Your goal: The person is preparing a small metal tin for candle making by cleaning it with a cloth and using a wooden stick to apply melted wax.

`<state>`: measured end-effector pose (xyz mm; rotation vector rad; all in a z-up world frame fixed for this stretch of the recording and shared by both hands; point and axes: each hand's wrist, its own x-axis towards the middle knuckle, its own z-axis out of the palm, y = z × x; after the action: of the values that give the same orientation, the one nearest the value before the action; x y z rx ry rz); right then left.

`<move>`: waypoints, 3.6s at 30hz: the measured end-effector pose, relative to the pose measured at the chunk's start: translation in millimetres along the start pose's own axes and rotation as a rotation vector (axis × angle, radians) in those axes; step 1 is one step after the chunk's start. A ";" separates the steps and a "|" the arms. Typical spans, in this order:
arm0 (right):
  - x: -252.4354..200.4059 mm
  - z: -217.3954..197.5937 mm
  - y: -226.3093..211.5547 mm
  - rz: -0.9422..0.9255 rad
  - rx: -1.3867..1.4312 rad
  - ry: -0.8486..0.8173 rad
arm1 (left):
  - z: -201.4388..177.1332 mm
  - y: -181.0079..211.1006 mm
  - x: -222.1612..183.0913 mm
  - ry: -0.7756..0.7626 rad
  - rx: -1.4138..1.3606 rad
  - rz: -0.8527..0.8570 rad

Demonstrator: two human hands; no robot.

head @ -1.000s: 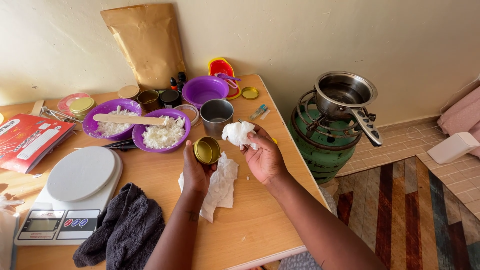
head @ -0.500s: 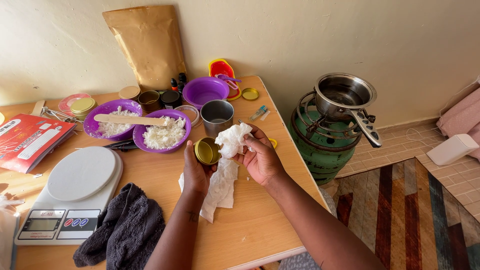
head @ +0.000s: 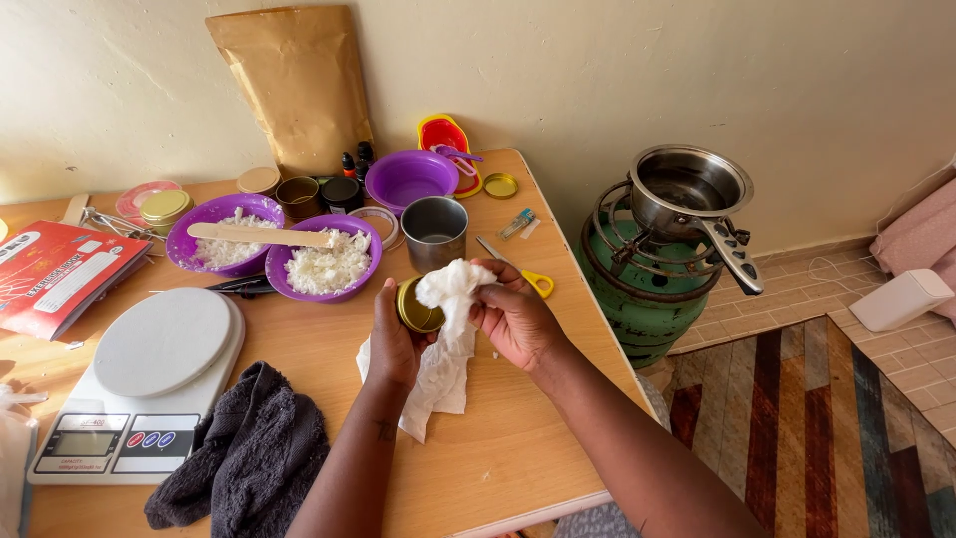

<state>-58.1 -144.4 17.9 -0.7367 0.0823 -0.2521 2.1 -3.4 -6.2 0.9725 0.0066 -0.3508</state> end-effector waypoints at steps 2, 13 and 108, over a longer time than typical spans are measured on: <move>-9.8 15.6 -3.0 0.006 -0.072 0.002 | -8.8 -8.9 9.1 0.022 0.006 -0.021; -25.3 27.7 2.5 -1.132 -1.389 -0.133 | 11.5 3.9 -13.5 0.034 0.169 -0.049; -18.3 28.8 -6.5 0.032 -0.129 0.156 | 20.1 48.8 -49.8 0.198 0.184 0.244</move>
<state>-72.5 -125.4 43.3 -0.8429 0.2600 -0.2758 -33.5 19.7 52.6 1.1739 0.0357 -0.0302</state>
